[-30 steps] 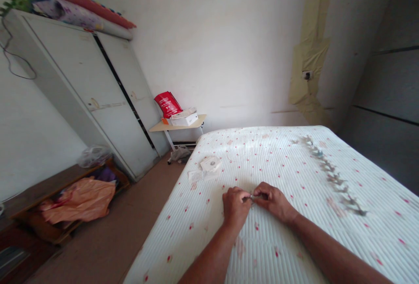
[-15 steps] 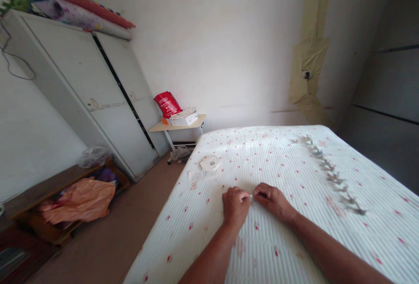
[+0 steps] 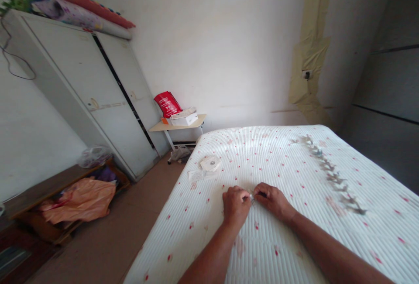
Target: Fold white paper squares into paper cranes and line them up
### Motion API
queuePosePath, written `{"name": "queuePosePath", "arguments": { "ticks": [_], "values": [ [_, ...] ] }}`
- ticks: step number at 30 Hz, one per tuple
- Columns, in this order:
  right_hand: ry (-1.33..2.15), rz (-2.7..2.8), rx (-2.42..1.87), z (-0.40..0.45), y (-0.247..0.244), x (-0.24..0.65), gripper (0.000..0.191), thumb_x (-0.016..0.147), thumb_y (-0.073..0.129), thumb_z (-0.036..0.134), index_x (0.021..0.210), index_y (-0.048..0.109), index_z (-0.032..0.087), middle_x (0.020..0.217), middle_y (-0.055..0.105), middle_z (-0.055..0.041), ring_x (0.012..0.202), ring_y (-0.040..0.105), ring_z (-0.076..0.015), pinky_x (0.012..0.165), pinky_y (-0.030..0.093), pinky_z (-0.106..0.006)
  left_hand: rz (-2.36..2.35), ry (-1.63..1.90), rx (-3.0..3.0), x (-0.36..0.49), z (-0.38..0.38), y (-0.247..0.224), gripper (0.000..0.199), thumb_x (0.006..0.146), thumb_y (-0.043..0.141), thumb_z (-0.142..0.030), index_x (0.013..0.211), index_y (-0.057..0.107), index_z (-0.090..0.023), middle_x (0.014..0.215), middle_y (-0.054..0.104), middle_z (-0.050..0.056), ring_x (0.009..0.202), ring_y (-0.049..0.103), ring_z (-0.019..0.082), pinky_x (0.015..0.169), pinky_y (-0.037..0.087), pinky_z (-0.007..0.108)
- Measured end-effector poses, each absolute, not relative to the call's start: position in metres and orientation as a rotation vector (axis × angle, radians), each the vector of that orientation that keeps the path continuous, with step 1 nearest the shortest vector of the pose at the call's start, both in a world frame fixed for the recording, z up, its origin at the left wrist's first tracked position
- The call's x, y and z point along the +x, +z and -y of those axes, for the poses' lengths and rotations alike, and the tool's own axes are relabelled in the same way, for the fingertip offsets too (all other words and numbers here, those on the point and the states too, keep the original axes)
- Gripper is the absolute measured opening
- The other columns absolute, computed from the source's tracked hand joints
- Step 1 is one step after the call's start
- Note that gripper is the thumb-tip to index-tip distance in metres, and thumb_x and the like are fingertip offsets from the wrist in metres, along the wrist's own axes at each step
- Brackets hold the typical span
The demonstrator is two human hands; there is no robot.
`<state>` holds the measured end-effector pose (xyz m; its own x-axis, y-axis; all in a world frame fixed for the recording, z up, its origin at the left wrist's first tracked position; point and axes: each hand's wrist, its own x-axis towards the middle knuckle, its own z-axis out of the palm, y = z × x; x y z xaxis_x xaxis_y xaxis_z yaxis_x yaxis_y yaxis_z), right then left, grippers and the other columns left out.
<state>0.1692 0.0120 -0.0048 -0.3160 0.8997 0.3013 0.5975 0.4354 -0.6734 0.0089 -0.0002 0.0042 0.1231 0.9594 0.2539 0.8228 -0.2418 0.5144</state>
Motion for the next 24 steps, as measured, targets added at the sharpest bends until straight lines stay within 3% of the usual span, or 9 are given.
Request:
{"name": "queuePosePath", "arguments": {
  "ticks": [24],
  "values": [
    [0.679,1.938,-1.240,-0.0135,-0.0100,0.1708,0.010,0.077,0.049,0.024,0.076,0.058,0.020,0.073,0.060,0.0000,0.066,0.055,-0.0130,0.060,0.041,-0.023,-1.784,0.779,2.128,0.0124,-0.0047,0.0069,0.007,0.068,0.063,-0.020,0.069,0.068,-0.023,0.076,0.066,-0.001,0.080,0.055,0.015,0.072,0.033,0.026]
  ]
}}
